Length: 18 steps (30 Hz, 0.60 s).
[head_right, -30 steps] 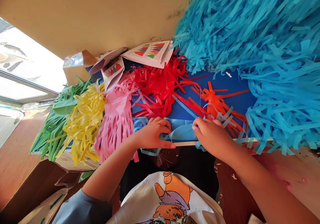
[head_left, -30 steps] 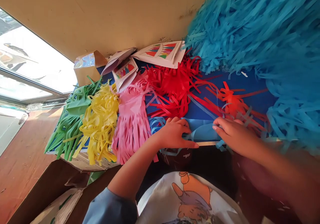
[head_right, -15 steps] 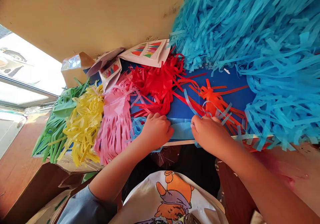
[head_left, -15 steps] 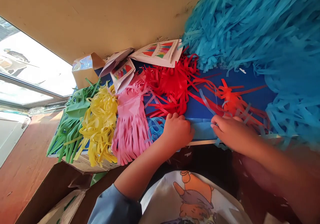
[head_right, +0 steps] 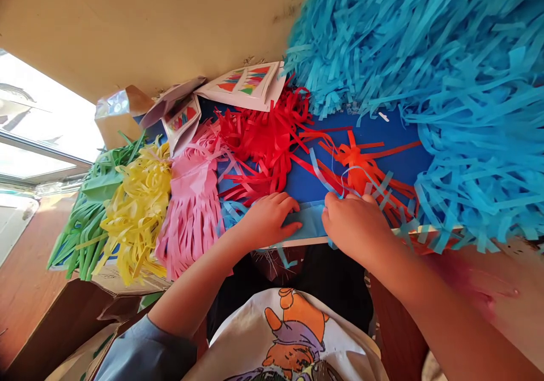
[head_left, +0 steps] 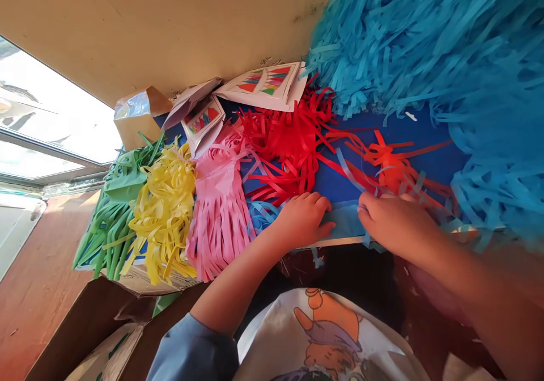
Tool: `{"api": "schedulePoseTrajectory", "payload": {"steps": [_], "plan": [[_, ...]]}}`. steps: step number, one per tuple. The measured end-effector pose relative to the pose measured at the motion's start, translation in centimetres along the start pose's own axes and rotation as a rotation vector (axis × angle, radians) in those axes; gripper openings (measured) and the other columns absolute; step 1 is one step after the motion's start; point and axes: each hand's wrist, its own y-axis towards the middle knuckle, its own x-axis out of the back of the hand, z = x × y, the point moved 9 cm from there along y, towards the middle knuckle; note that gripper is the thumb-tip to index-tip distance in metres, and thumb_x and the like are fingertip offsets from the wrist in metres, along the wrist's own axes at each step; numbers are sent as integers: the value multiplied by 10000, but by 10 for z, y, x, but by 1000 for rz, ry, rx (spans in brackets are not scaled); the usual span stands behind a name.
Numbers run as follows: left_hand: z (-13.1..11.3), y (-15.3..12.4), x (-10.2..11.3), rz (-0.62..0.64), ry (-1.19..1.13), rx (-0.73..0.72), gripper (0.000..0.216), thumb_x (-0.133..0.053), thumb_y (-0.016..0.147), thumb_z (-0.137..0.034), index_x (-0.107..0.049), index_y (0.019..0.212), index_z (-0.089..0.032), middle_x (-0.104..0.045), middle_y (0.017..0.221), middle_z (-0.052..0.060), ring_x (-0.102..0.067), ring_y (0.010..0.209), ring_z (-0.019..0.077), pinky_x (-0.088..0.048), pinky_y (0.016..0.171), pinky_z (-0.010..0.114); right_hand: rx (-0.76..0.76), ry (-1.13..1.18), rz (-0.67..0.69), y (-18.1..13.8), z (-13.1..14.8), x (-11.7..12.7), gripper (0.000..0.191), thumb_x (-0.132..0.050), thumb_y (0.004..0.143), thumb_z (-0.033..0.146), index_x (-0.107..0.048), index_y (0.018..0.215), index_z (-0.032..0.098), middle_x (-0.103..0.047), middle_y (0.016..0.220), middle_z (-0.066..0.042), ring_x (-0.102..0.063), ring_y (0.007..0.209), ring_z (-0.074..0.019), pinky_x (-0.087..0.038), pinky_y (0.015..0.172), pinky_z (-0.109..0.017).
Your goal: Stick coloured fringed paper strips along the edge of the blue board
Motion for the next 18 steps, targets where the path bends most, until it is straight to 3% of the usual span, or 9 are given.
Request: {"api": "schedulePoseTrajectory", "payload": {"steps": [7, 12, 15, 18], "plan": [[0, -1, 5, 31, 68, 66, 237, -506, 827, -373, -584, 902, -163, -601, 894, 54, -558, 853, 222, -438, 743, 345, 26, -41, 13, 7, 2, -1, 317, -264, 857, 189, -576, 902, 150, -635, 695, -112, -586, 801, -267, -296, 693, -367], [-3, -3, 4, 26, 109, 77, 325, -494, 827, -463, -612, 899, -168, -577, 918, 66, -539, 884, 235, -435, 755, 358, 5, -25, 84, 11, -5, -4, 281, -306, 831, 123, -574, 917, 122, -644, 706, -137, -607, 756, -268, -328, 685, -364], [-3, -3, 3, 21, 136, 106, 274, -432, 875, -361, -623, 906, -167, -573, 906, 67, -535, 873, 228, -433, 720, 349, -4, -18, 108, 13, -7, -5, 252, -361, 791, 83, -582, 903, 126, -629, 640, -129, -611, 737, -274, -345, 682, -363], [-4, -1, 1, 1, 165, 138, 290, -380, 897, -282, -640, 870, -155, -573, 868, 81, -536, 843, 232, -419, 665, 343, -23, -15, 115, 15, -8, -4, 260, -363, 801, 97, -578, 945, 112, -646, 703, -149, -617, 759, -277, -360, 681, -367]]}}
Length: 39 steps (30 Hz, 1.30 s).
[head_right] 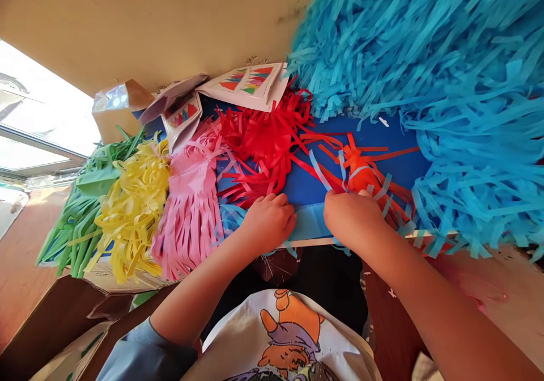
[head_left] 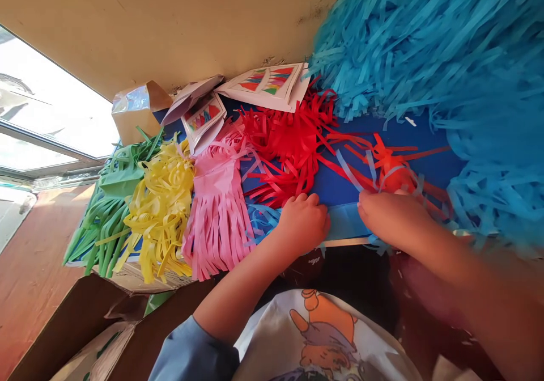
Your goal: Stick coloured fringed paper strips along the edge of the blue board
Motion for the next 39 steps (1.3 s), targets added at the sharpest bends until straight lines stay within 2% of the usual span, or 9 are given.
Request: {"api": "schedulePoseTrajectory", "payload": {"steps": [8, 12, 15, 18, 23, 31, 39], "plan": [[-12, 1, -5, -91, 83, 47, 200, -453, 839, -148, -642, 865, -91, -566, 822, 130, -525, 813, 262, -381, 624, 345, -56, 32, 9, 1, -6, 0, 306, -303, 859, 231, -591, 899, 135, -656, 802, -152, -613, 768, -272, -366, 611, -345], [-13, -1, -6, -51, 88, 48, 221, -430, 846, -111, -639, 909, -80, -556, 865, 135, -518, 835, 260, -381, 589, 323, -1, 116, 54, 7, -14, -7, 312, -317, 843, 327, -579, 739, 193, -633, 717, -68, -572, 630, -192, -314, 502, -280], [-10, -1, -5, 3, 75, 46, 225, -434, 844, -114, -645, 916, -84, -553, 882, 135, -518, 843, 264, -387, 564, 311, 21, 148, 72, 11, -18, -11, 281, -347, 816, 335, -561, 689, 204, -602, 659, -38, -536, 580, -163, -294, 485, -264], [-8, 0, -5, 37, 60, 40, 227, -442, 838, -118, -653, 917, -86, -559, 879, 140, -521, 848, 265, -399, 560, 303, 9, 127, 67, 12, -18, -10, 270, -340, 820, 322, -568, 742, 200, -605, 697, -52, -545, 622, -183, -291, 497, -270], [-9, 2, -3, 4, 58, 18, 228, -445, 836, -121, -655, 911, -74, -569, 864, 143, -530, 867, 282, -427, 606, 332, -42, 88, 69, 8, -12, -7, 286, -313, 841, 278, -571, 908, 175, -627, 813, -102, -581, 705, -225, -310, 508, -283], [-7, 4, -6, 93, 44, 58, 228, -459, 825, -98, -661, 929, -75, -560, 874, 149, -571, 829, 254, -445, 576, 295, -116, 79, 75, 9, -8, -2, 313, -310, 823, 226, -617, 842, 171, -641, 930, -151, -608, 794, -265, -369, 534, -309], [-6, 5, -8, 99, 40, 97, 263, -396, 856, -72, -636, 960, -48, -555, 873, 160, -587, 835, 259, -472, 587, 307, -137, 64, 70, 11, -9, -2, 311, -330, 808, 206, -635, 854, 168, -645, 886, -158, -612, 825, -284, -412, 585, -343]]}}
